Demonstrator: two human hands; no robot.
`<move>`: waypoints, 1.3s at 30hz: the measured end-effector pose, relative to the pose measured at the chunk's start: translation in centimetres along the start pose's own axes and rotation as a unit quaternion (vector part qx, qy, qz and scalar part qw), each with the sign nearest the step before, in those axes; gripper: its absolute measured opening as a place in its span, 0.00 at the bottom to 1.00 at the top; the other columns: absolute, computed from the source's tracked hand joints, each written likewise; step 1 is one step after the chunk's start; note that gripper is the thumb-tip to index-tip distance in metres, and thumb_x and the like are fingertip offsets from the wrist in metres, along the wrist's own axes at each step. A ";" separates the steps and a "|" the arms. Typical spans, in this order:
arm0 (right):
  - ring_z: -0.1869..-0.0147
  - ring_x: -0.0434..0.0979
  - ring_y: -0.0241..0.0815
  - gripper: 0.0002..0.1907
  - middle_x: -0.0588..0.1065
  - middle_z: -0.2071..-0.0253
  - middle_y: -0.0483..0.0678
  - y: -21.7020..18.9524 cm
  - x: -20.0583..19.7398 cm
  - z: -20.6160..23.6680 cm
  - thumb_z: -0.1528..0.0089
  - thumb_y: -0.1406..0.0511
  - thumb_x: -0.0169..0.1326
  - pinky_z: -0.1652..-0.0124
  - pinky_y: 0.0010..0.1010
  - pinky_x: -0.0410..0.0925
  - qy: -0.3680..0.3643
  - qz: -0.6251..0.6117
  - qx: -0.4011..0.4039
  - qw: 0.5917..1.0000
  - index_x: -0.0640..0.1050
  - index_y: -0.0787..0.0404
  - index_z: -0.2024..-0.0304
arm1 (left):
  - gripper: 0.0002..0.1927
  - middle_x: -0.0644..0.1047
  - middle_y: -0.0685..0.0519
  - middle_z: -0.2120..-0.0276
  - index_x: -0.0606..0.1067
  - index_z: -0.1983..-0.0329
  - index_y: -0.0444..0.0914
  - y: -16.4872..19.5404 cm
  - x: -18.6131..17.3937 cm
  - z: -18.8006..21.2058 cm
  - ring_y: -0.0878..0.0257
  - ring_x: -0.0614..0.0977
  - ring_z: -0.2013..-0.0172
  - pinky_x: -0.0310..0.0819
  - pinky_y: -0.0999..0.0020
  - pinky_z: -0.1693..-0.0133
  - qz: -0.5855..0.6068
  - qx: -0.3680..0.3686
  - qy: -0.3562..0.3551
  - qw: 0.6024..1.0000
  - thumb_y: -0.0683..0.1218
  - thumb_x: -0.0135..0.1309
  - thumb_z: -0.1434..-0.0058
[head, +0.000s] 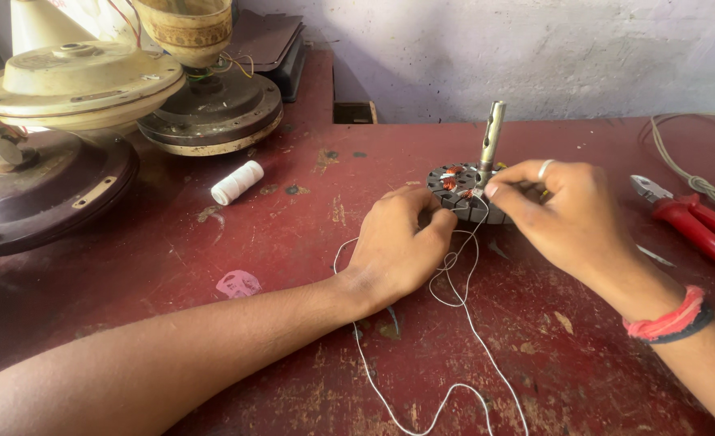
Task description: The person winds white thread around copper coils on a motor armature, securing each coil in sequence. They pull and tie the thread to hold the windings in place while working on a red workbench.
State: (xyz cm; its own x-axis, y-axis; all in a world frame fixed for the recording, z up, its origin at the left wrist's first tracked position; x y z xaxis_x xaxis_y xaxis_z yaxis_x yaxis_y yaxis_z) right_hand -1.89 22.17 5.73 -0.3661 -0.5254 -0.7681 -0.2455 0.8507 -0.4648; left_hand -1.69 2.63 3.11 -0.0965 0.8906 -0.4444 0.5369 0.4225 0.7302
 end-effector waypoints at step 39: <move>0.51 0.84 0.47 0.07 0.82 0.54 0.53 -5.3 -0.1 1.3 0.35 0.73 0.60 0.52 0.34 0.75 0.126 -0.038 -0.373 0.918 0.81 0.65 0.54 | 0.10 0.81 0.50 0.72 0.73 0.58 0.37 1.9 -1.6 1.1 0.57 0.82 0.73 0.75 0.60 0.62 0.043 0.074 0.013 0.996 0.41 0.51 0.43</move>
State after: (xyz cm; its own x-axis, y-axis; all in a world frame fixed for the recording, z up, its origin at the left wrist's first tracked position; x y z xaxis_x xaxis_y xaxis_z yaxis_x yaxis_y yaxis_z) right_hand 0.61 17.73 7.71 -0.4962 -0.6499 -0.5757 -0.7911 0.6117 -0.0087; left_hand 0.40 1.81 4.61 -0.0662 0.9270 -0.3691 0.6617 0.3177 0.6792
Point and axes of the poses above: each hand's wrist, its own z-axis away from the middle knuckle, its own x-axis out of the palm, y = z × x, the point moved 5 cm from there along -z, towards the middle knuckle
